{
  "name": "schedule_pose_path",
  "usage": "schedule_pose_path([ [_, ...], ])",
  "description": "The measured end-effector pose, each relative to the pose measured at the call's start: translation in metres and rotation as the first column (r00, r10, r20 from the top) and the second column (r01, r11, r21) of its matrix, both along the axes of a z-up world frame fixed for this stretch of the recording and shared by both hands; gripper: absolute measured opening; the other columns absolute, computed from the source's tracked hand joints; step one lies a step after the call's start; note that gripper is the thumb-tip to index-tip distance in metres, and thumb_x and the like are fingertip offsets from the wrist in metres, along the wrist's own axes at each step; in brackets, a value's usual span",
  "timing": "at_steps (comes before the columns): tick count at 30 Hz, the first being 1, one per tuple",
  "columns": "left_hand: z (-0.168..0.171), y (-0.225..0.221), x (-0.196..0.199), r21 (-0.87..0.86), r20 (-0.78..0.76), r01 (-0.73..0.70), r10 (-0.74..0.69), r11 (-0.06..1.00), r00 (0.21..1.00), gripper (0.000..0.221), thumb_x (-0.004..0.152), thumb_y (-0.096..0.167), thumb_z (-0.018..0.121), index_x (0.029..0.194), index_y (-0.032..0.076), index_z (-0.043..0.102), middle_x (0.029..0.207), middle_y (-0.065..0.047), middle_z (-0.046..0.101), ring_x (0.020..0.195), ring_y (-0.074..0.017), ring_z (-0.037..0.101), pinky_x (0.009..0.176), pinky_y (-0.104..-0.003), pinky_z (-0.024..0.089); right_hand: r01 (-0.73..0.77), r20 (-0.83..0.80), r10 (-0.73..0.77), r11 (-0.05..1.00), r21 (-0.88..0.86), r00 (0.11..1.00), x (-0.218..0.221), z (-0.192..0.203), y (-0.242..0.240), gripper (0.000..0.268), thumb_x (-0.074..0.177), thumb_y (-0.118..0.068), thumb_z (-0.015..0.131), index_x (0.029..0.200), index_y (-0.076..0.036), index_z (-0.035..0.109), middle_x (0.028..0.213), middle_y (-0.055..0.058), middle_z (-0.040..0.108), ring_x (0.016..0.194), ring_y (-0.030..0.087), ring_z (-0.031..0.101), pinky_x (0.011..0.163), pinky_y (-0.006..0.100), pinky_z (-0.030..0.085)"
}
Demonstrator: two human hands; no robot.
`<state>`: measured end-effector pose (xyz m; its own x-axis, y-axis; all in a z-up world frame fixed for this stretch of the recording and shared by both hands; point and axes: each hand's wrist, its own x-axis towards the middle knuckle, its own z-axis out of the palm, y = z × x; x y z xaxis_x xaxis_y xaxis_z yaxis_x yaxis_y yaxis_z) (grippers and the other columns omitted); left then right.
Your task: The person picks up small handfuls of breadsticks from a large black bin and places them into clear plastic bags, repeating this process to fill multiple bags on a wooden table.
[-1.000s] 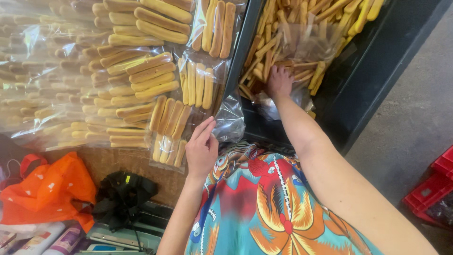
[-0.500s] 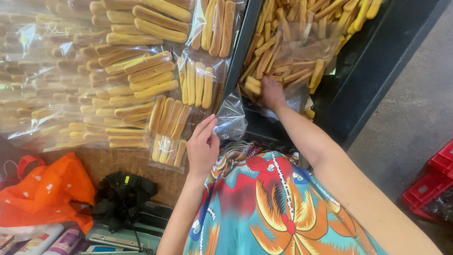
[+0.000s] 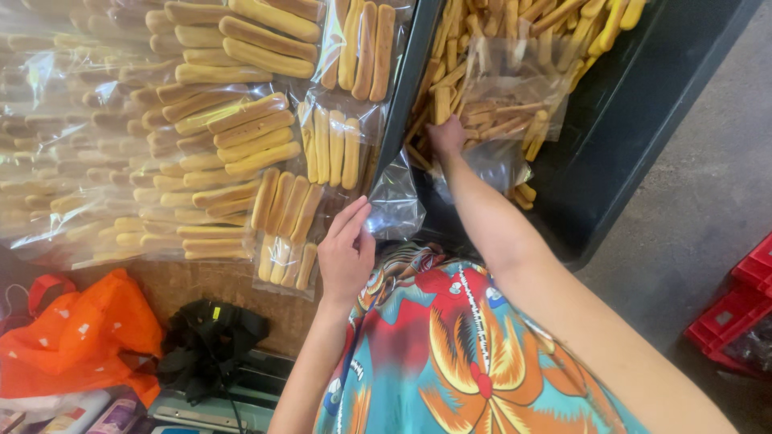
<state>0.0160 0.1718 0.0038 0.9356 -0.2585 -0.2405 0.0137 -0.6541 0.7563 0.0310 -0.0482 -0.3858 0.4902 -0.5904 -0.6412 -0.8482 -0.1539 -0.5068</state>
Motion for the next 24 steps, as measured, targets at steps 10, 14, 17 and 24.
schedule_pose_path([
  [10, 0.006, 0.000, -0.011, -0.021, 0.015, -0.049, 0.049, 0.999, 0.999, 0.034, 0.088, -0.004, 0.063, 0.120, 0.001, 0.072, 0.130, -0.010, 0.071, 0.074, -0.0181, 0.072, 0.066, -0.028, 0.057, 0.043, 0.167, -0.086, 0.969, 0.244, 0.982, -0.013, 0.014, -0.029, 0.045, 0.080, -0.012, 0.075, 0.122, -0.006, 0.062, 0.112, 0.016, 0.072, 0.103, 0.036, 0.069, 0.085, 0.044, 0.059],
  [14, 0.003, -0.013, -0.009, -0.092, 0.087, 0.021, -0.013, 0.996, 0.996, 0.035, 0.087, -0.007, 0.062, 0.119, 0.002, 0.073, 0.131, -0.009, 0.072, 0.080, -0.0186, 0.074, 0.068, -0.029, 0.058, -0.001, 0.282, -0.240, 0.759, 0.651, 0.929, -0.026, 0.106, -0.073, 0.058, 0.076, 0.004, 0.068, 0.130, -0.011, 0.054, 0.107, 0.007, 0.071, 0.094, 0.023, 0.072, 0.076, 0.035, 0.064],
  [17, -0.002, -0.029, -0.001, -0.101, 0.183, 0.155, -0.134, 0.983, 0.974, 0.040, 0.081, -0.007, 0.062, 0.117, 0.004, 0.074, 0.132, -0.006, 0.072, 0.084, -0.0202, 0.075, 0.070, -0.029, 0.058, -0.062, 0.235, -0.239, 0.565, 0.823, 0.942, -0.047, 0.211, -0.103, 0.048, 0.087, -0.004, 0.076, 0.130, 0.002, 0.056, 0.105, 0.013, 0.068, 0.091, 0.026, 0.068, 0.075, 0.040, 0.060],
  [24, -0.012, -0.100, 0.027, 0.070, 0.187, 0.426, -0.432, 0.902, 0.882, 0.051, 0.078, 0.001, 0.062, 0.128, 0.006, 0.068, 0.144, -0.003, 0.063, 0.099, -0.0278, 0.074, 0.083, -0.038, 0.059, -0.271, 0.411, -0.149, 0.548, 0.791, 0.899, -0.102, 0.372, -0.108, 0.063, 0.078, -0.008, 0.079, 0.137, -0.007, 0.056, 0.105, 0.004, 0.068, 0.098, 0.017, 0.070, 0.086, 0.032, 0.057],
])
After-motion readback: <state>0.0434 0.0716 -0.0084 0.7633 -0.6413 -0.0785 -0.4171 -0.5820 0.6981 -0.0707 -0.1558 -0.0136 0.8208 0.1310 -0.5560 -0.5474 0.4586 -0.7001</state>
